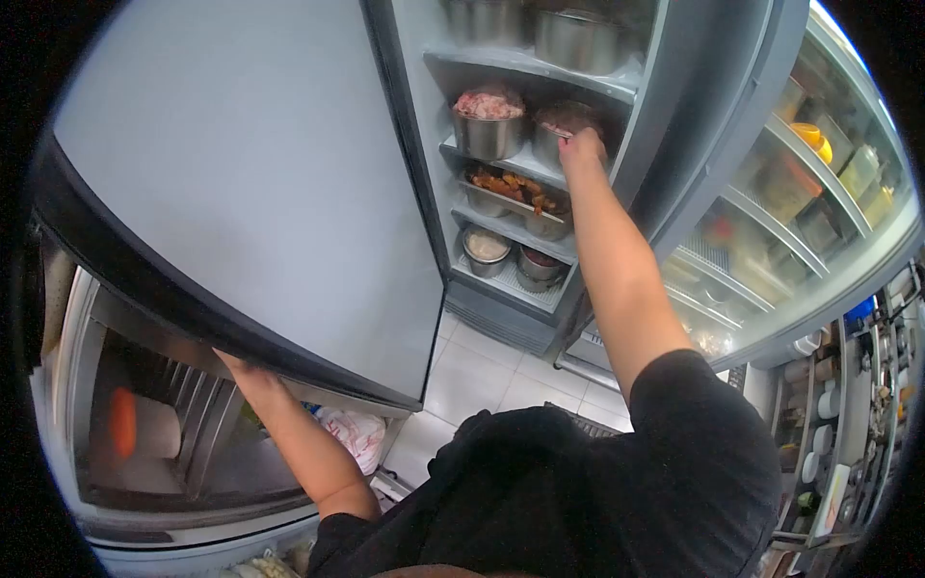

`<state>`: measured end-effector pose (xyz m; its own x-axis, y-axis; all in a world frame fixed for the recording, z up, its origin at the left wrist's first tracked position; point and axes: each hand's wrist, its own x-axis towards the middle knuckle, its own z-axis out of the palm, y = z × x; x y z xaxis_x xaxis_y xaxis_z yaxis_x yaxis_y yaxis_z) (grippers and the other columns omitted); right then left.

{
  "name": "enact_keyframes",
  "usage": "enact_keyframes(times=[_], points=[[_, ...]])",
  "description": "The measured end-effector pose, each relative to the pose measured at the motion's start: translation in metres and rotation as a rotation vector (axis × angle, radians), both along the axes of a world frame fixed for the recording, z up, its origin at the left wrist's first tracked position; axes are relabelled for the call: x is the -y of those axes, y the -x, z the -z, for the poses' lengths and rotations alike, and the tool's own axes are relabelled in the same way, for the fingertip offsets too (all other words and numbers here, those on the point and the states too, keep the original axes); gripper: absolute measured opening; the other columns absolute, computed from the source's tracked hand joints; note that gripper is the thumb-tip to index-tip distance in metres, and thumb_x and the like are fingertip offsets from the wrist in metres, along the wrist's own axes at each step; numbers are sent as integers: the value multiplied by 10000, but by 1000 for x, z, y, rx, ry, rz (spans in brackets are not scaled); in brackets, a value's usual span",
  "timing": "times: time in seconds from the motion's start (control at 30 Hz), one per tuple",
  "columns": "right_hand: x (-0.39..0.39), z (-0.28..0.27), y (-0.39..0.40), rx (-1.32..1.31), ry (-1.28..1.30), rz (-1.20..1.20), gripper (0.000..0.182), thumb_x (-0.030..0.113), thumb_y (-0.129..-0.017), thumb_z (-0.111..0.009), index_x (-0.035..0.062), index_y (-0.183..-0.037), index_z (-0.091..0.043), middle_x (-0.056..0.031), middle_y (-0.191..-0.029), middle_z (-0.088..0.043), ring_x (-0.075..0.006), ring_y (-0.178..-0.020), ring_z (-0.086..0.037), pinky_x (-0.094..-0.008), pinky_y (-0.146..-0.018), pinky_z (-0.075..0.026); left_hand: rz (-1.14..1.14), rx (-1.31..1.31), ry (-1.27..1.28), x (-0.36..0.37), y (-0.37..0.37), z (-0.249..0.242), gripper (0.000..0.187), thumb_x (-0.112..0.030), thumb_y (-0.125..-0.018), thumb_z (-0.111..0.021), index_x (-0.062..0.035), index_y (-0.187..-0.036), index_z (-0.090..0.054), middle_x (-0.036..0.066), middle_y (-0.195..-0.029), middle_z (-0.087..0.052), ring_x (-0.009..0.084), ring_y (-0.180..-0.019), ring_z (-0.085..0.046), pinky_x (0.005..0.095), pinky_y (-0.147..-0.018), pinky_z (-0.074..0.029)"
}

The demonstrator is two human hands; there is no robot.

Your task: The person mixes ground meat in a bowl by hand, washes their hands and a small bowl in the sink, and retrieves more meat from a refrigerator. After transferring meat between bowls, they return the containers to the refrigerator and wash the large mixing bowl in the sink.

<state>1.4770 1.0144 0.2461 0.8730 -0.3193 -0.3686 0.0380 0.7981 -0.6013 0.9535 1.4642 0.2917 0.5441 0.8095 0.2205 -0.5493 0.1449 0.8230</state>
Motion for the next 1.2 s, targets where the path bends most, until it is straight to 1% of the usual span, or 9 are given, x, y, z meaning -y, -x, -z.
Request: enact_keyframes(times=[0.03, 0.13, 0.53, 0.63, 0.77, 0.9, 0.93, 1.03, 1.2], points=[[1, 9, -12, -7, -47, 22, 265, 122, -958, -489, 143, -1202, -589, -98, -1198, -611, -268, -926, -651, -391, -763, -560, 9, 14, 1, 0, 0, 0, 437, -327, -999, -501, 7, -1274, -562, 124, -1136, -636, 255, -980, -643, 392, -817, -556], [-18, -26, 24, -41, -101, 210, 316, 18, -906, -553, -68, -1210, -567, -215, -1221, -584, -306, -927, -662, -426, -694, -574, 57, 55, -37, -19, -2, 17, 438, -332, -1001, -507, 1, -1282, -554, 118, -1134, -633, 255, -981, -641, 391, -815, -556], [-18, 11, 3, 33, -77, 208, 336, 73, -914, -588, -57, -1223, -572, -220, -1179, -627, -299, -860, -690, -371, -621, -580, 68, 36, -25, 7, -1, -5, 421, -346, -998, -527, -9, -1247, -572, 92, -1104, -635, 223, -961, -639, 347, -780, -552], [-32, -42, 97, -201, 26, 236, 320, 72, -903, -592, -80, -1184, -599, -215, -1180, -634, -271, -920, -690, -360, -668, -577, 29, -31, -62, 15, 1, -17, 432, -351, -992, -541, -7, -1253, -569, 90, -1110, -633, 222, -961, -635, 345, -782, -549], [-32, -17, 135, -109, 67, 251, 269, 17, -897, -569, -82, -1146, -582, -186, -1105, -635, -296, -848, -675, -380, -598, -552, 50, -55, -47, 12, 2, -15, 461, -353, -986, -551, -6, -1289, -547, 94, -1149, -621, 225, -982, -625, 354, -809, -542], [-30, -10, 203, -116, 233, 139, 179, -45, -869, -513, -40, -1044, -554, -152, -802, -558, -184, -564, -523, -319, -466, -470, 72, 30, -80, -20, -2, 4, 468, -342, -995, -538, -10, -1325, -523, 111, -1202, -606, 239, -1027, -613, 377, -867, -532], [-23, -5, 217, -130, 241, 93, 136, -53, -853, -516, -13, -977, -554, -89, -745, -523, -137, -547, -480, -300, -475, -466, 78, 31, -36, -31, -2, 10, 467, -340, -997, -534, -10, -1328, -520, 115, -1213, -603, 243, -1037, -611, 382, -881, -529], [13, 26, 245, -73, 180, -76, 153, -51, -850, -552, -27, -1000, -564, -73, -816, -548, -133, -601, -496, -301, -531, -482, 99, 74, -71, -30, 7, 11, 451, -302, -1013, -538, 9, -1338, -505, 158, -1269, -584, 270, -1111, -596, 396, -981, -495], [67, 40, 350, -114, 162, -200, 118, -61, -827, -541, 7, -923, -558, -35, -745, -536, -96, -550, -470, -246, -454, -422, 10, 15, -222, -15, 10, 7, 441, -305, -1006, -558, 8, -1314, -513, 159, -1241, -590, 272, -1090, -597, 404, -962, -499]])
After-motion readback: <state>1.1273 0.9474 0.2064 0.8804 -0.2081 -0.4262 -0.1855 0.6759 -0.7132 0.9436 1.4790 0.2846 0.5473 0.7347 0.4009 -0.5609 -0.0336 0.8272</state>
